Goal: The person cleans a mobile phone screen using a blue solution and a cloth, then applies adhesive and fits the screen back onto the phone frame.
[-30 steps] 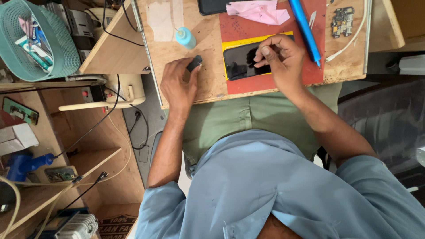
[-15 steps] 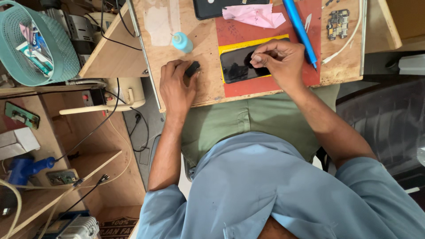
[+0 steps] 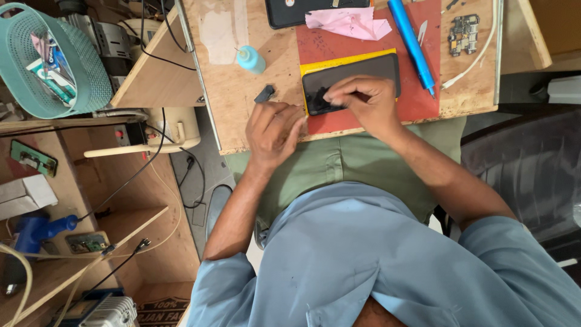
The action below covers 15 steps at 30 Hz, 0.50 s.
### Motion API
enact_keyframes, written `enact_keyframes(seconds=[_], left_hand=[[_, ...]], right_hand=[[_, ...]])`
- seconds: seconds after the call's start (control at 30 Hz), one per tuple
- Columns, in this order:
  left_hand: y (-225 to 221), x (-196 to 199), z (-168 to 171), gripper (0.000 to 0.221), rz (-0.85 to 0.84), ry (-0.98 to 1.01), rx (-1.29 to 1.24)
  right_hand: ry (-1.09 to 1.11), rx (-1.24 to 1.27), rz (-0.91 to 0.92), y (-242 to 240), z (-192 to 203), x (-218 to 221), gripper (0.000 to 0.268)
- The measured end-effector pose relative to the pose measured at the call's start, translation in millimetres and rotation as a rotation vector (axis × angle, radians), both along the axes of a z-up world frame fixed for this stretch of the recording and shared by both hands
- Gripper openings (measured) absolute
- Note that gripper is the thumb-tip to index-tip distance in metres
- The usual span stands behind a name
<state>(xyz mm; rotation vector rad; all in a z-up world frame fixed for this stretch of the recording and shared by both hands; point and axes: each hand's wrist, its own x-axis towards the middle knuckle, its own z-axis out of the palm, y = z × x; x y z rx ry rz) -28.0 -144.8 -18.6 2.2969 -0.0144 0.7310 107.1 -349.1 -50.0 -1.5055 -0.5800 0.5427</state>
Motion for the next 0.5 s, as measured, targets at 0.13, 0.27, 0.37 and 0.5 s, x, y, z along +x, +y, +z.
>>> enact_keyframes(seconds=[0.13,0.27,0.37,0.5], left_hand=[[-17.0,1.5,-0.4,0.036,-0.030,0.013,-0.110],[-24.8,3.4,2.8,0.041,-0.020,-0.018,-0.116],[-26.1,3.2,2.5,0.039,0.001,0.012,-0.065],[-21.5,1.2,1.2,0.033,-0.036,-0.004,-0.027]], right_hand=[[-0.059,0.043,0.015,3.5,-3.9,-9.0,0.009],[-0.046,-0.004,-0.009,6.2,-9.0,-21.5,0.013],[0.027,-0.002,-0.012,9.4,-11.7,-32.1,0.011],[0.013,-0.067,0.027,10.3,-11.9,-41.5,0.007]])
